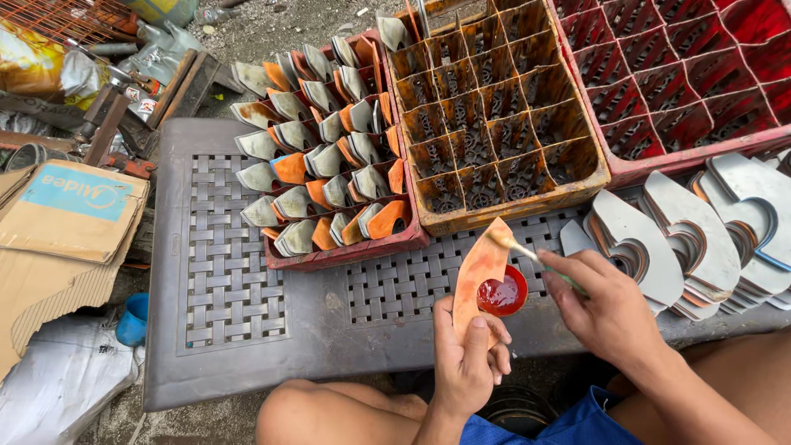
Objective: The person paints curved metal pieces with a red liquid using a toothbrush. They dip the brush into a small red container, apply the liquid to each piece, and place the painted pieces into a crate. The person repeats this process for multiple pieces.
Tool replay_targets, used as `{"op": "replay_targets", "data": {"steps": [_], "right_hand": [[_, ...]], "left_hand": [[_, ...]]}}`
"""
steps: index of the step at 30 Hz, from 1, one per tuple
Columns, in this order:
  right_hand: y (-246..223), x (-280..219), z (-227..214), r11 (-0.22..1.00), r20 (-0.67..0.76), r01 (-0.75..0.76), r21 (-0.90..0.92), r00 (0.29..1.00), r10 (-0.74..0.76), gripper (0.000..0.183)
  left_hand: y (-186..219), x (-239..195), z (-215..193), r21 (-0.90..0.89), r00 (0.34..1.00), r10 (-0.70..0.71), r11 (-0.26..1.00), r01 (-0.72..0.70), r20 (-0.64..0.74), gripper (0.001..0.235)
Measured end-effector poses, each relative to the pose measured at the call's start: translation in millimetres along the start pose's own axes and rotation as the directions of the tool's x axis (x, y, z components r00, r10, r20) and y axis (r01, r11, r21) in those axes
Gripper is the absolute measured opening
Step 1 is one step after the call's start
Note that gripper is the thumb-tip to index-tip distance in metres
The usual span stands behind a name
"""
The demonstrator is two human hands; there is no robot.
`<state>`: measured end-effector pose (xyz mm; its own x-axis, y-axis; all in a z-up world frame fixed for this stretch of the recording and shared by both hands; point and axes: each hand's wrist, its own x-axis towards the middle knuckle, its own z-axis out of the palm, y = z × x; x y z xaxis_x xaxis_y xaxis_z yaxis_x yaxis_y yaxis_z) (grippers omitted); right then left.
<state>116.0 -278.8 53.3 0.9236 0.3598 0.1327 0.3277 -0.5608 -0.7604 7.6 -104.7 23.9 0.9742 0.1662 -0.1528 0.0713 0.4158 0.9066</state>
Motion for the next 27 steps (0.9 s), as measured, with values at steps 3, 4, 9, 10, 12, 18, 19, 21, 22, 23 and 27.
{"op": "replay_targets", "data": {"steps": [3,4,9,10,12,18,19,21,22,23,27], "right_hand": [[-9,-5,2,0.995,0.102,0.077,0.066,0.991,-0.084,0.047],[-11,-5,3,0.987,0.141,0.120,0.107,0.981,-0.134,0.047],[-5,4,5,0.992,0.044,0.099,0.075,0.994,-0.103,0.046],[-3,4,4,0.998,0.000,0.048,0.042,0.999,-0.048,0.041],[-3,4,3,0.998,-0.097,-0.054,-0.020,0.994,0.052,0.033],[-14,1,9,0.985,0.009,0.123,0.123,0.992,-0.125,0.034],[-13,0,8,0.991,-0.027,0.085,0.099,0.996,-0.083,0.033],[-5,8,1,0.999,-0.104,0.016,0.048,0.995,-0.011,0.032],[-2,10,-4,0.999,-0.123,0.027,0.036,0.992,-0.023,0.032],[2,13,-9,0.999,-0.145,0.042,0.024,0.989,-0.038,0.032],[7,10,-22,0.994,-0.060,0.104,0.042,0.993,-0.101,0.035]], "left_hand": [[-4,2,-1,-0.020,1.000,0.006,1.000,-0.005,0.011,0.025],[-5,4,-1,-0.027,1.000,0.009,1.000,-0.009,0.009,0.024],[-6,-1,-7,-0.007,0.999,0.039,0.999,-0.039,-0.004,0.026],[-5,-3,-7,-0.003,0.999,0.034,0.999,-0.034,-0.006,0.026],[-5,-4,-6,-0.006,1.000,0.027,1.000,-0.027,-0.003,0.026],[-8,-5,-7,-0.010,0.998,0.065,0.998,-0.065,0.006,0.026],[-8,-7,-8,-0.013,0.999,0.054,0.998,-0.054,-0.009,0.027],[-8,-9,-9,-0.021,0.999,0.042,0.999,-0.042,-0.027,0.027],[-8,-11,-9,-0.026,0.999,0.041,0.999,-0.042,-0.030,0.026],[-6,-10,-9,-0.030,0.999,0.044,0.999,-0.045,-0.031,0.026],[-2,-8,-10,-0.052,0.999,0.040,0.998,-0.040,-0.004,0.024]]}}
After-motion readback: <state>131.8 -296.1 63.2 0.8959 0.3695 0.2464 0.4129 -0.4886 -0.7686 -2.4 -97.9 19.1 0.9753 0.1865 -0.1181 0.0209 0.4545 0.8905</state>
